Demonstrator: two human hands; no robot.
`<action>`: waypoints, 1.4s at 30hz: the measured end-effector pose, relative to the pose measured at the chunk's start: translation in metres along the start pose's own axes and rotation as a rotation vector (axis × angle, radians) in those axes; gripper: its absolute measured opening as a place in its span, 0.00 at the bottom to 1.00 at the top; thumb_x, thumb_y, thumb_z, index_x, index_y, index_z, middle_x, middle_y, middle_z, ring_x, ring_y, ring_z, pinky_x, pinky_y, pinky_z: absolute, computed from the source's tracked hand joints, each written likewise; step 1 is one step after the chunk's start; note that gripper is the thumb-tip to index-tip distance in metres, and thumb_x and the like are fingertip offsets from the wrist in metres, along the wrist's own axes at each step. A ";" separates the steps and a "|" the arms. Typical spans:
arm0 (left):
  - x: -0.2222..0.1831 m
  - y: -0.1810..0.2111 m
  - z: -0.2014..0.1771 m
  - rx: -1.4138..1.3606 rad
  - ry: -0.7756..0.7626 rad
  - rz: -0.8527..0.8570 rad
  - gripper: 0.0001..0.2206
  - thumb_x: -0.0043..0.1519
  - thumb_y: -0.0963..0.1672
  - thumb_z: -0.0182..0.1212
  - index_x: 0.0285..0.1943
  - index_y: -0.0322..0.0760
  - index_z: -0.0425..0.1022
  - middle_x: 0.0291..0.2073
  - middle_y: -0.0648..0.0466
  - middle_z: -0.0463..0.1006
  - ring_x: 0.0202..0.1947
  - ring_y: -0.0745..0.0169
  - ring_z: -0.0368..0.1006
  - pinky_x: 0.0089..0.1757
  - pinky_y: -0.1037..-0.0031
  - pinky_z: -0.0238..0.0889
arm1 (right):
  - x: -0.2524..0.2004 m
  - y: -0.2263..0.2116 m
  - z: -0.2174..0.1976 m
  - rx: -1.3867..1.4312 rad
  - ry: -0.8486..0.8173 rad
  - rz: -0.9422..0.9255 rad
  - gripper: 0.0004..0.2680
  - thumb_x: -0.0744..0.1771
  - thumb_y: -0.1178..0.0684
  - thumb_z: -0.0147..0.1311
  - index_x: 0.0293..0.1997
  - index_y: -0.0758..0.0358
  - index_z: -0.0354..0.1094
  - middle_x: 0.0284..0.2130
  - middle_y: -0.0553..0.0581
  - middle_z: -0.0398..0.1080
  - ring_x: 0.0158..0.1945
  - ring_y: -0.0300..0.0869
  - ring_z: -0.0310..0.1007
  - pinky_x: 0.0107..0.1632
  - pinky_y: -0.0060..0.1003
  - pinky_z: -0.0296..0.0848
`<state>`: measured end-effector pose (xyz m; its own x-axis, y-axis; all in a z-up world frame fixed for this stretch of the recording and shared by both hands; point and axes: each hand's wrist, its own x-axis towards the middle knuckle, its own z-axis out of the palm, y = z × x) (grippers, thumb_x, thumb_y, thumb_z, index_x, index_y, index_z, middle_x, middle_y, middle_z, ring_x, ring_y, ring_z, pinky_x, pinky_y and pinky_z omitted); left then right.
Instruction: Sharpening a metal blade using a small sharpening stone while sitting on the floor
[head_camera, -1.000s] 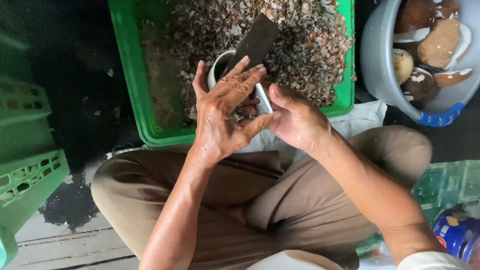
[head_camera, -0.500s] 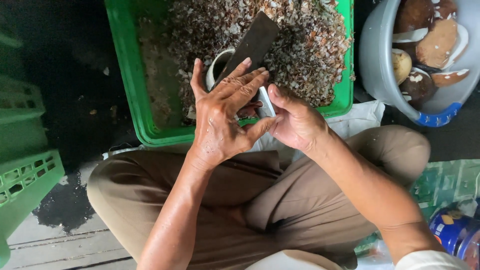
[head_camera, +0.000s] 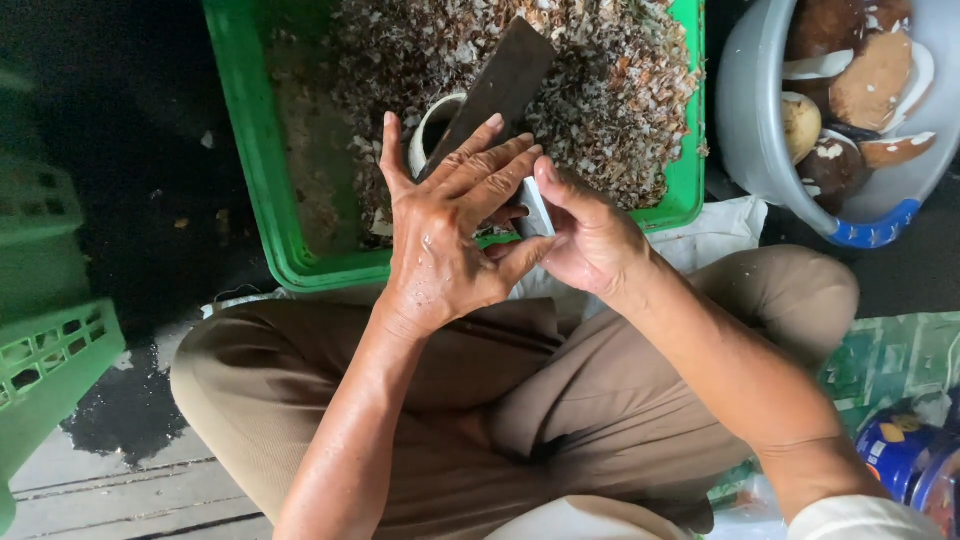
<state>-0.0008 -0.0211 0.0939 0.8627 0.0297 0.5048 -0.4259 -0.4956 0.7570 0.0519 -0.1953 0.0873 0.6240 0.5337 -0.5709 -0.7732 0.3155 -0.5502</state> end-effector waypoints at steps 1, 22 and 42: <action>0.000 0.000 0.001 0.000 0.000 0.000 0.25 0.63 0.57 0.55 0.60 0.39 0.77 0.57 0.52 0.80 0.65 0.48 0.72 0.65 0.33 0.19 | 0.000 0.001 -0.002 0.000 0.001 0.000 0.20 0.65 0.45 0.60 0.60 0.60 0.63 0.51 0.59 0.66 0.52 0.48 0.66 0.55 0.57 0.73; -0.002 -0.004 -0.001 0.007 0.092 -0.052 0.24 0.60 0.54 0.67 0.60 0.39 0.78 0.57 0.51 0.81 0.64 0.51 0.74 0.67 0.41 0.19 | 0.010 0.006 0.001 0.025 -0.174 -0.006 0.15 0.70 0.47 0.52 0.53 0.73 0.65 0.43 0.65 0.72 0.47 0.50 0.75 0.50 0.37 0.77; -0.005 0.038 0.020 -0.385 0.220 -0.422 0.12 0.72 0.45 0.54 0.57 0.35 0.77 0.53 0.47 0.80 0.61 0.54 0.73 0.69 0.54 0.40 | -0.009 0.006 0.014 -0.049 -0.230 -0.328 0.08 0.67 0.60 0.59 0.51 0.68 0.71 0.38 0.61 0.78 0.41 0.47 0.81 0.45 0.43 0.83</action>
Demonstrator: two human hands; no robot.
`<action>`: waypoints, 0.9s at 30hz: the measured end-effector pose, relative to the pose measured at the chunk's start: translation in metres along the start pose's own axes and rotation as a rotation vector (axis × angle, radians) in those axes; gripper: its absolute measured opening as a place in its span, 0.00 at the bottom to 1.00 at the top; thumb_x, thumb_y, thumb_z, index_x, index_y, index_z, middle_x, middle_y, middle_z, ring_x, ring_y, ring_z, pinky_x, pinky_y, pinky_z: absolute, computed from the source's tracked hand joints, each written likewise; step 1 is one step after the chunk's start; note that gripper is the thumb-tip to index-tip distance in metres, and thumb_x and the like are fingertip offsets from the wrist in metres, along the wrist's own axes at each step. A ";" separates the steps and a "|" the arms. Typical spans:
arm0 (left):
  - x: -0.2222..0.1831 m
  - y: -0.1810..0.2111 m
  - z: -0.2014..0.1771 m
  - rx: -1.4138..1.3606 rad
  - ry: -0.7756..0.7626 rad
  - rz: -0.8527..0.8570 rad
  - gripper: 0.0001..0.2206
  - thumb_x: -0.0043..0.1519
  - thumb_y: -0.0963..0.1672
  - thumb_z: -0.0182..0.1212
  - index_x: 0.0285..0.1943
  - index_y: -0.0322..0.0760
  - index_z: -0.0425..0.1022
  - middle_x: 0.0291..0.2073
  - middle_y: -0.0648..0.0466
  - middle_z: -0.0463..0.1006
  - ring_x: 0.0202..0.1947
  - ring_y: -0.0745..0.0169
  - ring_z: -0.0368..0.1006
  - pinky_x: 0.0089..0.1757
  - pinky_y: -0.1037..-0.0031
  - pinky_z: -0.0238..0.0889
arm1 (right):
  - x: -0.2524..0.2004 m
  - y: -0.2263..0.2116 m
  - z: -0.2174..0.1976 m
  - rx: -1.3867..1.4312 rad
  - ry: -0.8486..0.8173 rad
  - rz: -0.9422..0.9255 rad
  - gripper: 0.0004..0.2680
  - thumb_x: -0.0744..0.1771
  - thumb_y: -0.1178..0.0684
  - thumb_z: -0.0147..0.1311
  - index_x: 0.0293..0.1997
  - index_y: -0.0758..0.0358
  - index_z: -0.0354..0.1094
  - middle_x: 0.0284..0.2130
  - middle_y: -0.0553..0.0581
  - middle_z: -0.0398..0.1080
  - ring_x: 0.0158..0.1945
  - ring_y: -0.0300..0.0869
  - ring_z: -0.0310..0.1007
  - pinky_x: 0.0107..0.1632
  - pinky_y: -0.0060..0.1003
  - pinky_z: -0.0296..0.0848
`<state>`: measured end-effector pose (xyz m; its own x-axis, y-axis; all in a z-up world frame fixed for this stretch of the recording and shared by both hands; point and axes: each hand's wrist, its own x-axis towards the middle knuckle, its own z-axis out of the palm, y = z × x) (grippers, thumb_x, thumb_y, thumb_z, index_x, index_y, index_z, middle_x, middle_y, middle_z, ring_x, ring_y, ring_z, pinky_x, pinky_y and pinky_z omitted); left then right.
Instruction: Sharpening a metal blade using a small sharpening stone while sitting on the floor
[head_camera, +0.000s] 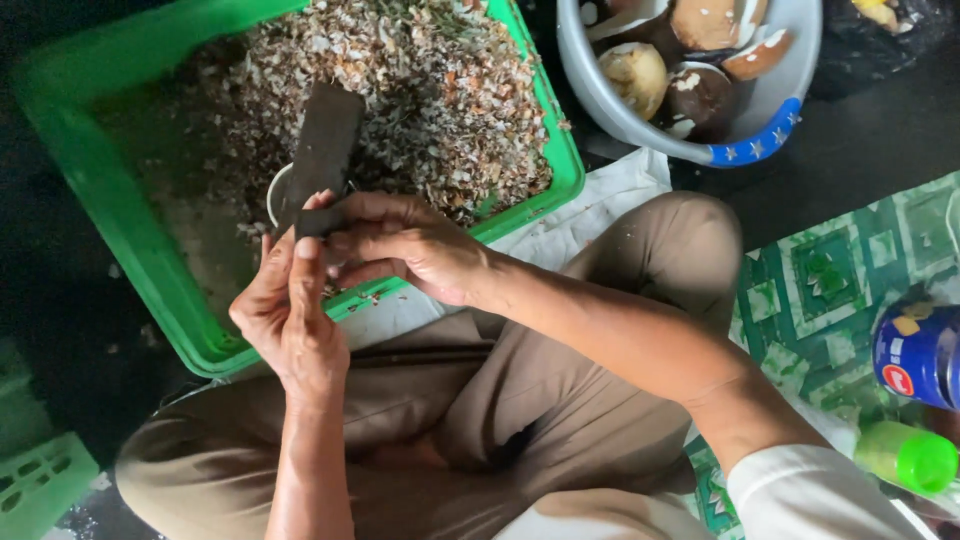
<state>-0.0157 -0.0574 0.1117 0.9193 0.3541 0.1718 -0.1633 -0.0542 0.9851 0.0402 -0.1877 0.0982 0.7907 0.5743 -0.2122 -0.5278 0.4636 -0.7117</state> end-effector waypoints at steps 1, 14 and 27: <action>0.000 0.002 0.004 0.003 -0.011 0.008 0.12 0.72 0.45 0.54 0.57 0.35 0.77 0.53 0.47 0.80 0.61 0.54 0.73 0.69 0.54 0.40 | -0.001 -0.005 0.005 0.004 0.001 -0.013 0.08 0.67 0.60 0.59 0.51 0.68 0.71 0.38 0.61 0.78 0.41 0.47 0.81 0.45 0.43 0.83; 0.002 0.038 0.031 -0.187 0.148 -0.025 0.13 0.69 0.45 0.55 0.42 0.29 0.80 0.34 0.43 0.81 0.39 0.71 0.72 0.52 0.71 0.71 | -0.004 -0.015 -0.003 0.036 -0.101 -0.105 0.08 0.67 0.57 0.62 0.49 0.65 0.74 0.39 0.58 0.79 0.42 0.46 0.81 0.47 0.45 0.83; -0.004 0.019 0.004 -0.102 0.206 0.000 0.14 0.70 0.47 0.55 0.39 0.33 0.80 0.29 0.50 0.78 0.42 0.74 0.68 0.63 0.68 0.59 | 0.003 -0.017 0.000 -0.023 -0.113 -0.055 0.08 0.66 0.54 0.63 0.48 0.62 0.75 0.37 0.59 0.79 0.41 0.45 0.81 0.47 0.44 0.84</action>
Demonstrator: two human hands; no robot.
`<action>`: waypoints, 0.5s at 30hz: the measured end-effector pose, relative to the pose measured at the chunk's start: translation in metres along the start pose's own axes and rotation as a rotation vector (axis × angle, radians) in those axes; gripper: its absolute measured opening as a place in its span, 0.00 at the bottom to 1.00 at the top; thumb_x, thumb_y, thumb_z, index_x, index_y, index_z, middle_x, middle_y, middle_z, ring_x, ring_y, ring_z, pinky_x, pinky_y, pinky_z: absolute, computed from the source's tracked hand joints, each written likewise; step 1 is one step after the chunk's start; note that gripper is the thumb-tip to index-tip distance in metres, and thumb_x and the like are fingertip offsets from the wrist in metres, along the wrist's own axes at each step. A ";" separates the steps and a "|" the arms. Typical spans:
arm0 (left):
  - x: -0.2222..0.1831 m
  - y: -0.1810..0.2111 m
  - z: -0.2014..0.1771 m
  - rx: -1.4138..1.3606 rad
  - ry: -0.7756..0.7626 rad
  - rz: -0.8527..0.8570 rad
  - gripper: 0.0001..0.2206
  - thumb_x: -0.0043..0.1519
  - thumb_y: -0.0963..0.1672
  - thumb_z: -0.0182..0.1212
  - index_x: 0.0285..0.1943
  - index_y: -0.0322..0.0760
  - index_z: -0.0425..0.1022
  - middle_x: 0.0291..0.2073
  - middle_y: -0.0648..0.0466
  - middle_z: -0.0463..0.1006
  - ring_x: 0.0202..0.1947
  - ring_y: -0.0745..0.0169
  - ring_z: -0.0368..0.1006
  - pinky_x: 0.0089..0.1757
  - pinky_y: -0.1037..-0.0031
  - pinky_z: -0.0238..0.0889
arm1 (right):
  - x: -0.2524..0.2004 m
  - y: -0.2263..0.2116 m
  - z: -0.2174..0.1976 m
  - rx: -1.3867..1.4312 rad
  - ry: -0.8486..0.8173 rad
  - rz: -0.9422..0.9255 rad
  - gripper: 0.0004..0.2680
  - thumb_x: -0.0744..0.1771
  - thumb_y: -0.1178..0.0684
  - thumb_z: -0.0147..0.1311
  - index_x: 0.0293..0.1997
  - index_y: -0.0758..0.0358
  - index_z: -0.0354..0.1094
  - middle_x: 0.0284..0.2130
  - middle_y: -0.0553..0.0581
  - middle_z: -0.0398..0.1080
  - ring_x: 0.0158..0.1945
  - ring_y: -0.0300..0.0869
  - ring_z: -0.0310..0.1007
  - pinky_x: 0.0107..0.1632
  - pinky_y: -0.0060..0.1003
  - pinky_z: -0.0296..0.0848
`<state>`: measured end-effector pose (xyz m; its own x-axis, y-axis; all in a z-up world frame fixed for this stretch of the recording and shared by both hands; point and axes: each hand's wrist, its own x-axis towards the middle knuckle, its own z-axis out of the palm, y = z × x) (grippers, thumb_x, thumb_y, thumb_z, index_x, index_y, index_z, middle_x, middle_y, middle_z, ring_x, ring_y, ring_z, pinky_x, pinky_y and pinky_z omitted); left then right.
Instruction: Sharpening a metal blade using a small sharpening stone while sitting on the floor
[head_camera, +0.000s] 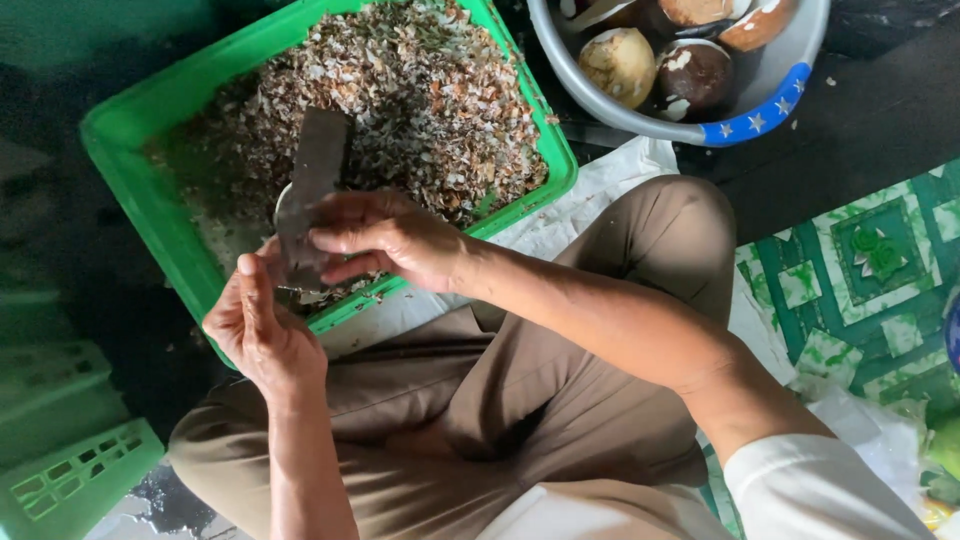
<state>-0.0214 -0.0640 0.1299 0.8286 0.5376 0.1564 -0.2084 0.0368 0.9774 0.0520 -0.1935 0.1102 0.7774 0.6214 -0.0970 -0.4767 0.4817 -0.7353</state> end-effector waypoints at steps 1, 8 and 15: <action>0.003 -0.013 -0.009 0.002 0.009 0.001 0.14 0.70 0.47 0.55 0.39 0.33 0.80 0.29 0.50 0.78 0.42 0.74 0.68 0.63 0.68 0.59 | 0.005 -0.001 -0.011 0.000 -0.006 0.007 0.08 0.66 0.54 0.63 0.48 0.62 0.75 0.37 0.59 0.79 0.41 0.45 0.81 0.47 0.44 0.84; 0.003 -0.076 -0.051 0.563 0.098 0.365 0.11 0.72 0.47 0.55 0.51 0.36 0.79 0.49 0.50 0.78 0.53 0.51 0.72 0.57 0.61 0.52 | 0.044 0.009 -0.076 -1.469 0.173 -0.755 0.09 0.68 0.58 0.61 0.54 0.53 0.76 0.50 0.53 0.76 0.59 0.49 0.72 0.65 0.46 0.68; -0.003 -0.093 -0.059 0.834 -0.157 0.295 0.39 0.55 0.58 0.67 0.71 0.37 0.63 0.63 0.44 0.71 0.66 0.44 0.63 0.62 0.41 0.44 | 0.038 0.008 -0.078 -1.898 -0.152 -0.883 0.10 0.70 0.63 0.56 0.58 0.65 0.73 0.56 0.61 0.73 0.66 0.57 0.65 0.71 0.64 0.50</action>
<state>-0.0349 -0.0196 0.0304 0.8751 0.3050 0.3756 -0.0295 -0.7412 0.6706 0.1100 -0.2145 0.0480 0.4304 0.7158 0.5499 0.8972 -0.4060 -0.1737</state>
